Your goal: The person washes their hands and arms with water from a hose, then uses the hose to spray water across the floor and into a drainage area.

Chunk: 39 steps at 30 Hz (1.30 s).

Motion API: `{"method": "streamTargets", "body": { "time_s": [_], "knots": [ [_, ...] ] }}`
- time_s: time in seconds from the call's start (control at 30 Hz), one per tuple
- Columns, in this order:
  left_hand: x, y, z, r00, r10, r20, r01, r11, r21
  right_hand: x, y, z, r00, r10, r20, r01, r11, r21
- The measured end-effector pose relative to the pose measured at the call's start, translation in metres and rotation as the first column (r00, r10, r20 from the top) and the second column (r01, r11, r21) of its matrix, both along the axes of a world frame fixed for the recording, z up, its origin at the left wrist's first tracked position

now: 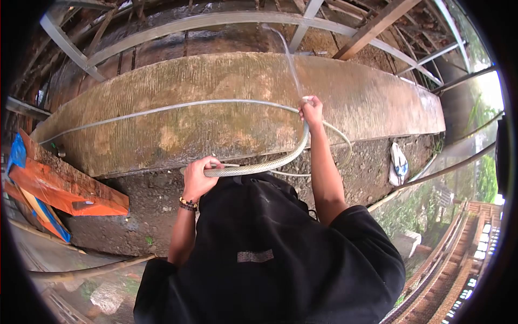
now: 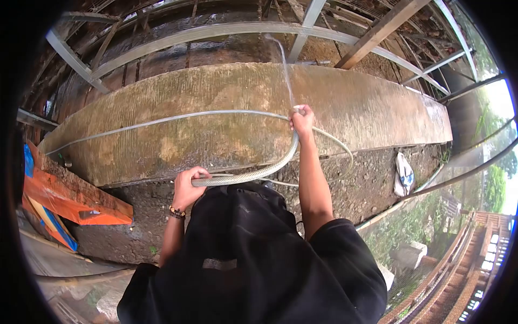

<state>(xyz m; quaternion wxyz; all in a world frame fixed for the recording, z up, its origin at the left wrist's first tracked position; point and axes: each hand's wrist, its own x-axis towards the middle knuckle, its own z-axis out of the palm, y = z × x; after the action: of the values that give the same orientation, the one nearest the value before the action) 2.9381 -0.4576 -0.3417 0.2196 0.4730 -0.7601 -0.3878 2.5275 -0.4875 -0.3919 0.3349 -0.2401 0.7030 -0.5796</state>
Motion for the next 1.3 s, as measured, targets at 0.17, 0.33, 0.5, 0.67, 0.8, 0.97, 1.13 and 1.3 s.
{"method": "streamTargets", "body": {
  "time_s": [0.17,0.33,0.5,0.67,0.8,0.97,1.13,1.3],
  "knots": [
    [-0.005,0.001,-0.005,1.0,-0.021,0.009,0.021,1.0,0.0,-0.008,0.003,-0.007,1.0,-0.02,0.012,0.02,1.0,-0.003],
    [0.001,-0.005,-0.011,0.998,0.023,-0.062,-0.024,1.0,-0.007,-0.001,-0.001,-0.012,0.995,-0.093,0.026,0.093,0.996,0.009],
    [0.012,-0.017,-0.018,0.996,0.015,-0.089,-0.014,1.0,0.007,0.012,-0.01,-0.018,0.991,-0.135,0.013,0.135,0.991,0.017],
    [0.011,-0.02,-0.012,0.998,0.002,-0.056,-0.004,0.999,-0.046,0.013,-0.014,-0.014,0.994,-0.113,0.008,0.112,0.992,0.064],
    [-0.002,-0.013,-0.009,0.996,0.017,-0.082,-0.018,1.0,-0.006,0.003,-0.016,-0.006,0.995,-0.079,0.062,0.069,0.987,0.142],
    [-0.022,-0.005,-0.014,0.994,-0.006,-0.113,0.006,1.0,-0.002,-0.026,-0.028,0.019,0.999,-0.007,0.033,0.003,0.992,0.125],
    [-0.041,-0.004,-0.009,0.988,-0.031,-0.15,0.03,1.0,-0.009,-0.045,-0.034,0.05,0.998,0.049,-0.032,-0.043,0.988,0.147],
    [-0.046,-0.006,-0.011,0.989,-0.021,-0.149,0.019,1.0,-0.014,-0.047,-0.034,0.059,0.998,0.045,-0.043,-0.038,0.989,0.143]
  ]
}}
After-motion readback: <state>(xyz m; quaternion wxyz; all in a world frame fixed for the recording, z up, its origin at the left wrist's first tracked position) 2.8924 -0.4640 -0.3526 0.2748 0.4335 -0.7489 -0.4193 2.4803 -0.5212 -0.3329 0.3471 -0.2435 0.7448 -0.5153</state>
